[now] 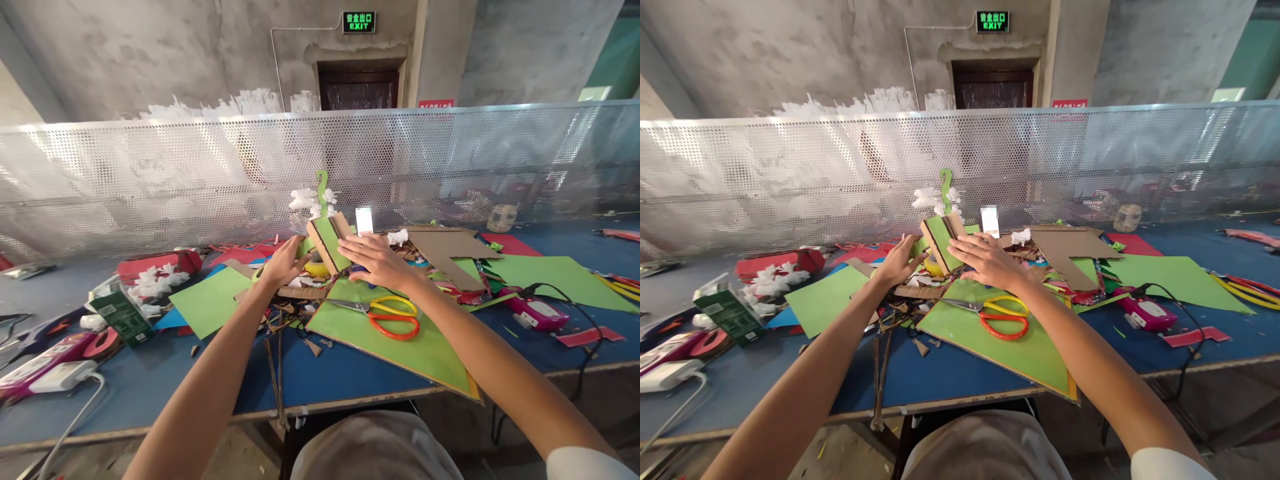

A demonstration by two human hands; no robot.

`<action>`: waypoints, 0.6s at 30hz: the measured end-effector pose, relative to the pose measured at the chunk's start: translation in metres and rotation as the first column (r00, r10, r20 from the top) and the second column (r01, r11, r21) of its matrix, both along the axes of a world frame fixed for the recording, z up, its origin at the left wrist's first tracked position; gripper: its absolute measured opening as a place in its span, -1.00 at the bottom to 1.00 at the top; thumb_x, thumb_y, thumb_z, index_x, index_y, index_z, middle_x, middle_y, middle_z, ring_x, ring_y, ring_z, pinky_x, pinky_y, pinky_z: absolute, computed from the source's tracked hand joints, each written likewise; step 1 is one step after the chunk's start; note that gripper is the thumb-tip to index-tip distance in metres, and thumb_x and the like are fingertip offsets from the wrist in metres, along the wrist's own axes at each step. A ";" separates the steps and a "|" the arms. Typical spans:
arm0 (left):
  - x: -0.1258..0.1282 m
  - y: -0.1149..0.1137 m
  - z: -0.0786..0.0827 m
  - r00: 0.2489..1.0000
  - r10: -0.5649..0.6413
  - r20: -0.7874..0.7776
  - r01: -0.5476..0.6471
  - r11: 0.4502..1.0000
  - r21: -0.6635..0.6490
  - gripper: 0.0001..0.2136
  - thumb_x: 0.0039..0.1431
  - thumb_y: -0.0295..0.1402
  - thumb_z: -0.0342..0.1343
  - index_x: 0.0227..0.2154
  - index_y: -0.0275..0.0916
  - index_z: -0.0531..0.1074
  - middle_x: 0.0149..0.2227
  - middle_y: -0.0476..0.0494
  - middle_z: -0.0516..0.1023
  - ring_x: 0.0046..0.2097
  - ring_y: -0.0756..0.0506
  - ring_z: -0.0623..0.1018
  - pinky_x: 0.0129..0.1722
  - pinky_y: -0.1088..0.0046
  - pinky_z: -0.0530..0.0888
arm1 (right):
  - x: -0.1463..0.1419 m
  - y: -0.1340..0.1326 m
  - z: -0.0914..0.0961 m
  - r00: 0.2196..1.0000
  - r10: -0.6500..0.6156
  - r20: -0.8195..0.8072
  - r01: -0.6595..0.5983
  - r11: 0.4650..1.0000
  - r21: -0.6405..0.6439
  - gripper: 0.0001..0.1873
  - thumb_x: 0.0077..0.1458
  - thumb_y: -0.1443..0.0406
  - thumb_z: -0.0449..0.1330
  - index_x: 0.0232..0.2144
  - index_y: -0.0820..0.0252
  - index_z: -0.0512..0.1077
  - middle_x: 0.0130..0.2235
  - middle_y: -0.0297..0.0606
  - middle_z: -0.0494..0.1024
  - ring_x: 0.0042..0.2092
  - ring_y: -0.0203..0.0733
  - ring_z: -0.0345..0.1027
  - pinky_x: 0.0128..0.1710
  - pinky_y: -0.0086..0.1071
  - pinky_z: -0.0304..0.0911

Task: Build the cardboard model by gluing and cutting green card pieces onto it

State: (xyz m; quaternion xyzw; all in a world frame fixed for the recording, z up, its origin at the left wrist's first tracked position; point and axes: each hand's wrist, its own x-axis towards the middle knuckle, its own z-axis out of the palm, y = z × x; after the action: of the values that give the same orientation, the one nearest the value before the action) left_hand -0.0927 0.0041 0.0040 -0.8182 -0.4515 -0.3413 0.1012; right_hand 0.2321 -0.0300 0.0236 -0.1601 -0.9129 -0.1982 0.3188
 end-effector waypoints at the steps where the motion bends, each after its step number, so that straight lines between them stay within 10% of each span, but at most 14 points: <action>1: -0.001 0.001 -0.001 1.000 0.008 0.009 -0.008 1.000 0.001 -0.54 0.37 -0.03 -0.03 0.12 -0.28 0.32 -0.02 -0.35 0.56 0.00 -0.33 0.59 0.01 0.11 0.50 | 0.001 0.000 0.000 1.000 0.007 -0.015 -0.007 1.000 0.003 -0.32 0.29 0.24 0.37 0.38 -0.05 0.31 0.38 -0.18 0.41 0.41 0.08 0.24 0.40 0.16 0.16; 5: -0.005 0.003 -0.001 0.999 0.034 0.036 -0.034 0.999 0.011 -0.55 0.37 -0.02 -0.04 0.10 -0.27 0.34 -0.07 -0.32 0.57 -0.05 -0.30 0.59 -0.02 0.14 0.50 | 0.002 -0.001 0.002 0.993 0.021 -0.113 -0.021 1.000 -0.001 -0.78 0.42 0.27 0.21 0.05 0.04 0.58 0.06 -0.16 0.66 0.13 0.02 0.48 0.17 -0.01 0.35; 18: -0.002 -0.003 0.004 0.997 0.074 0.015 -0.075 0.995 0.069 -0.55 0.41 -0.04 -0.06 0.16 -0.26 0.30 0.02 -0.36 0.55 0.10 -0.36 0.55 0.13 0.03 0.46 | -0.001 0.007 -0.005 0.960 0.065 -0.273 -0.122 0.973 -0.195 -0.78 0.35 0.20 0.29 -0.36 0.07 0.65 -0.35 -0.23 0.68 -0.29 -0.08 0.47 -0.13 -0.16 0.37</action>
State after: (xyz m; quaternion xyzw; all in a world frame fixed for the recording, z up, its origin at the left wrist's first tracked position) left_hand -0.0947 0.0007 0.0082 -0.7947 -0.4701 -0.3579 0.1395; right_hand 0.2313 -0.0226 0.0186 -0.1746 -0.8845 -0.0621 0.4283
